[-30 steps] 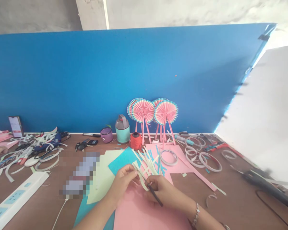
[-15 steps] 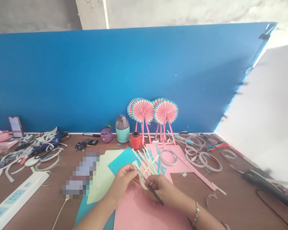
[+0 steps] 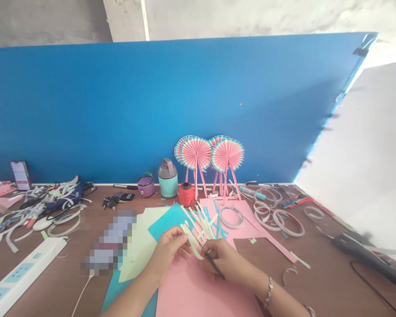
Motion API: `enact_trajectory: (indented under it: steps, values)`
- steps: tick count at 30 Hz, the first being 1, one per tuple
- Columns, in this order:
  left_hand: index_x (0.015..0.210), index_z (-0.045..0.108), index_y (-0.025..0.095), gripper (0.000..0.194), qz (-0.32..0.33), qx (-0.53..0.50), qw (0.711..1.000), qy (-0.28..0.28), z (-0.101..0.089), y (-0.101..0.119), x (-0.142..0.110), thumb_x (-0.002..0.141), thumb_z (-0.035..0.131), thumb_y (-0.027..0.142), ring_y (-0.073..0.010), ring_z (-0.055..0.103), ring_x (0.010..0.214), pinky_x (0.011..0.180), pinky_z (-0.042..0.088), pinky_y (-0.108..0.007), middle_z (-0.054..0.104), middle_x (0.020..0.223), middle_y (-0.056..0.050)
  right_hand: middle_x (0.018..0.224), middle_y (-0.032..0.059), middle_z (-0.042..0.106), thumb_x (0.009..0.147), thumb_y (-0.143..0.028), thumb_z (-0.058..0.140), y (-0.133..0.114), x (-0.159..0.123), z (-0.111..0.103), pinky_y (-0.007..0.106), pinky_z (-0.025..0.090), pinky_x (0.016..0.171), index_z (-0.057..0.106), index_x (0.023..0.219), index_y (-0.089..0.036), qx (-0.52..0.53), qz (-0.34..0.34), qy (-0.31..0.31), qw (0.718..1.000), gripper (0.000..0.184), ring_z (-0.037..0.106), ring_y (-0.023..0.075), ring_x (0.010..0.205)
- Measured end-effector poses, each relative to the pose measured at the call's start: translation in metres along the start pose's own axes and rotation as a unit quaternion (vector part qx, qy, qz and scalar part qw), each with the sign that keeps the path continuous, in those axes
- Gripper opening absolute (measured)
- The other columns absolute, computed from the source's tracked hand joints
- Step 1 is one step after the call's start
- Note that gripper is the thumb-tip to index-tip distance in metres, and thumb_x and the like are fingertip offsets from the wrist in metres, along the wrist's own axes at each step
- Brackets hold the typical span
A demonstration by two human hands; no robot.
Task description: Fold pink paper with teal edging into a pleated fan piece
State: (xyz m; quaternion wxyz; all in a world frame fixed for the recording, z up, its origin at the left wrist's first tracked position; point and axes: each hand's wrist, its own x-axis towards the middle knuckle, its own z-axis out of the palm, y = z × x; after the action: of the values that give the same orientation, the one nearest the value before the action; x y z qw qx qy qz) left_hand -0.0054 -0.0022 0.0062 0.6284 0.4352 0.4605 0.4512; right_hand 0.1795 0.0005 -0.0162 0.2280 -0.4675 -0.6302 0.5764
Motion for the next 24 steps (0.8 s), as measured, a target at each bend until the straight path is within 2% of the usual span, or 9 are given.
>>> enact_trajectory:
  steps: [4,7,9,12,15,19,22,24]
  values:
    - [0.064,0.052,0.018,0.025,0.006,-0.043,0.998,0.044,-0.006,0.002,0.005,0.067,0.068,0.037,-0.0115,0.058,0.058,0.055,0.042,-0.021,0.060,0.061,0.002,0.042,-0.0127,0.043,0.067,-0.026,0.063,0.001,0.004,-0.006,0.016,0.028,0.036,0.045,0.088,-0.020,0.039,-0.007,0.060,0.997,0.029,0.037,0.0064,0.035]
    - [0.064,0.050,0.018,0.026,0.001,-0.097,0.992,0.078,-0.013,0.000,0.011,0.063,0.070,0.036,-0.0108,0.057,0.056,0.052,0.040,-0.021,0.060,0.061,0.003,0.043,-0.0128,0.047,0.064,-0.032,0.071,0.002,0.007,-0.011,0.016,0.028,0.036,0.038,0.089,-0.023,0.071,-0.001,0.092,0.993,0.042,0.039,0.0071,0.037]
    - [0.065,0.048,0.019,0.028,0.000,-0.119,0.988,0.101,-0.018,-0.002,0.015,0.062,0.070,0.035,-0.0102,0.057,0.054,0.051,0.039,-0.020,0.058,0.060,0.004,0.046,-0.0112,0.051,0.061,-0.036,0.075,0.003,0.007,-0.014,0.017,0.030,0.038,0.037,0.088,-0.023,0.093,0.009,0.090,0.992,0.048,0.044,0.0082,0.039]
    - [0.069,0.047,0.019,0.029,0.000,-0.125,0.984,0.126,-0.024,-0.004,0.020,0.061,0.069,0.036,-0.0090,0.056,0.054,0.049,0.038,-0.019,0.059,0.062,0.005,0.050,-0.0080,0.057,0.062,-0.040,0.075,0.005,0.005,-0.018,0.017,0.031,0.040,0.038,0.086,-0.023,0.103,0.011,0.076,0.992,0.048,0.047,0.0091,0.042]
    - [0.070,0.046,0.020,0.030,-0.003,-0.119,0.984,0.136,-0.028,-0.002,0.022,0.060,0.070,0.036,-0.0081,0.055,0.053,0.047,0.036,-0.018,0.060,0.063,0.005,0.051,-0.0069,0.057,0.067,-0.042,0.071,0.009,0.006,-0.024,0.018,0.030,0.041,0.042,0.083,-0.022,0.090,-0.012,0.102,0.991,0.039,0.047,0.0093,0.043]
    - [0.068,0.048,0.018,0.033,-0.009,-0.095,0.987,0.128,-0.028,0.001,0.021,0.057,0.073,0.038,-0.0077,0.055,0.053,0.047,0.036,-0.018,0.059,0.061,0.005,0.047,-0.0072,0.051,0.072,-0.040,0.065,0.013,0.007,-0.033,0.020,0.027,0.041,0.048,0.080,-0.021,-0.022,-0.028,0.190,0.981,0.026,0.040,0.0092,0.040]
    - [0.068,0.052,0.017,0.034,-0.012,-0.067,0.991,0.114,-0.026,-0.001,0.021,0.057,0.076,0.039,-0.0076,0.055,0.053,0.048,0.037,-0.018,0.061,0.063,0.003,0.053,-0.0040,0.053,0.075,-0.032,0.059,0.011,0.005,-0.038,0.022,0.028,0.047,0.056,0.076,-0.020,-0.177,-0.057,0.247,0.951,0.013,0.043,0.0108,0.047]
    - [0.068,0.054,0.016,0.034,-0.008,-0.048,0.993,0.105,-0.025,-0.004,0.021,0.057,0.077,0.039,-0.0079,0.055,0.053,0.047,0.037,-0.018,0.062,0.063,0.003,0.059,-0.0016,0.058,0.075,-0.023,0.057,0.009,0.003,-0.039,0.023,0.027,0.051,0.060,0.076,-0.020,-0.269,-0.065,0.263,0.924,0.005,0.048,0.0127,0.054]
